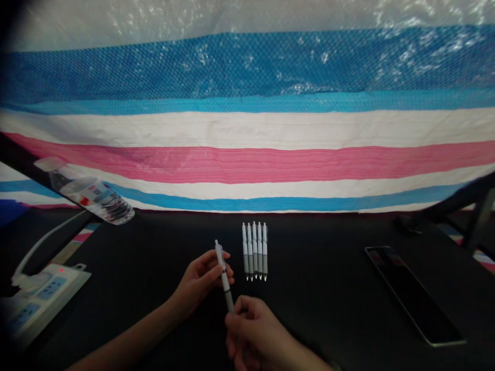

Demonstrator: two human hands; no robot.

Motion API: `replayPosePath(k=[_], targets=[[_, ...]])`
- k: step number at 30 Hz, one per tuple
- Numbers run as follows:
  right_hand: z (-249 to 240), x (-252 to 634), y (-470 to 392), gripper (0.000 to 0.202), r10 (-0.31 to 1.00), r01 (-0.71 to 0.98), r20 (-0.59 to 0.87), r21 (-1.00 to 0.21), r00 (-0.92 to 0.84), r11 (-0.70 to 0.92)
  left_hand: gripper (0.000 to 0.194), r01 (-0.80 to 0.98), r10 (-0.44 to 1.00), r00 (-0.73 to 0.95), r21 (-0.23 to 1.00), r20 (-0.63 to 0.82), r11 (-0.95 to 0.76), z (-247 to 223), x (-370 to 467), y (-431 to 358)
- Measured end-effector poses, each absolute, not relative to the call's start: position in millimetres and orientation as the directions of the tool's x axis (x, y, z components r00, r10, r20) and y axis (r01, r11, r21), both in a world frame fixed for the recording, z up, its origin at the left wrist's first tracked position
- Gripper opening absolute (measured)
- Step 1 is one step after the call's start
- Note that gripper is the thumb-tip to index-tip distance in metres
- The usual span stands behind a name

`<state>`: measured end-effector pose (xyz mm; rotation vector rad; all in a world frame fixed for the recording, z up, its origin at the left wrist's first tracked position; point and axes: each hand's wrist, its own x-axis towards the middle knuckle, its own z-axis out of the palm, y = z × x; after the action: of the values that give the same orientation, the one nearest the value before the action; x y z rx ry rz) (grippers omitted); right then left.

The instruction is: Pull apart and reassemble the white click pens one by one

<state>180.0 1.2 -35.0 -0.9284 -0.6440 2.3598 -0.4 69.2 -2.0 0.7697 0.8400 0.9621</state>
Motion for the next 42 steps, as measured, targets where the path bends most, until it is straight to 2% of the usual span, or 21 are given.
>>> replayPosePath(k=[6, 13, 20, 25, 28, 29, 31, 33, 35, 42], targets=[[-40, 179, 0, 0.060, 0.609, -0.360, -0.421, -0.532, -0.673, -0.766, 0.040, -0.390, 0.915, 0.302, 0.841, -0.268, 0.375, 0, 1, 69], [-36, 178, -1, 0.050, 0.650, -0.332, -0.442, -0.603, -0.618, -0.726, 0.039, -0.422, 0.912, 0.310, 0.820, -0.269, 0.386, 4, 4, 69], [-40, 180, 0, 0.056, 0.626, -0.363, -0.410, -0.555, -0.664, -0.748, 0.035, -0.431, 0.913, 0.308, 0.816, -0.269, 0.385, 5, 6, 71], [-38, 183, 3, 0.060, 0.646, -0.351, -0.366, -0.610, -0.670, -0.710, 0.038, -0.393, 0.931, 0.267, 0.853, -0.250, 0.342, 2, 3, 71], [-24, 188, 8, 0.068, 0.685, -0.239, -0.338, -0.762, -0.646, -0.601, 0.061, -0.366, 0.941, 0.263, 0.880, -0.214, 0.302, 1, 0, 72], [-18, 191, 9, 0.067, 0.709, -0.157, -0.329, -0.836, -0.624, -0.526, 0.069, -0.364, 0.942, 0.268, 0.884, -0.203, 0.294, 1, -1, 72], [-6, 196, 11, 0.050, 0.820, 0.066, -0.267, -0.960, -0.507, -0.271, 0.077, -0.366, 0.942, 0.281, 0.886, -0.185, 0.284, 1, -2, 73], [1, 200, 12, 0.034, 0.875, 0.242, -0.155, -0.969, -0.460, -0.044, 0.073, -0.370, 0.940, 0.294, 0.886, -0.175, 0.280, 0, -2, 73], [4, 201, 13, 0.029, 0.889, 0.291, -0.090, -0.955, -0.448, 0.050, 0.066, -0.368, 0.937, 0.306, 0.886, -0.170, 0.281, -2, -1, 74], [-1, 200, 12, 0.025, 0.892, 0.304, -0.068, -0.949, -0.448, 0.080, 0.056, -0.351, 0.938, 0.302, 0.895, -0.171, 0.276, -3, 0, 73]])
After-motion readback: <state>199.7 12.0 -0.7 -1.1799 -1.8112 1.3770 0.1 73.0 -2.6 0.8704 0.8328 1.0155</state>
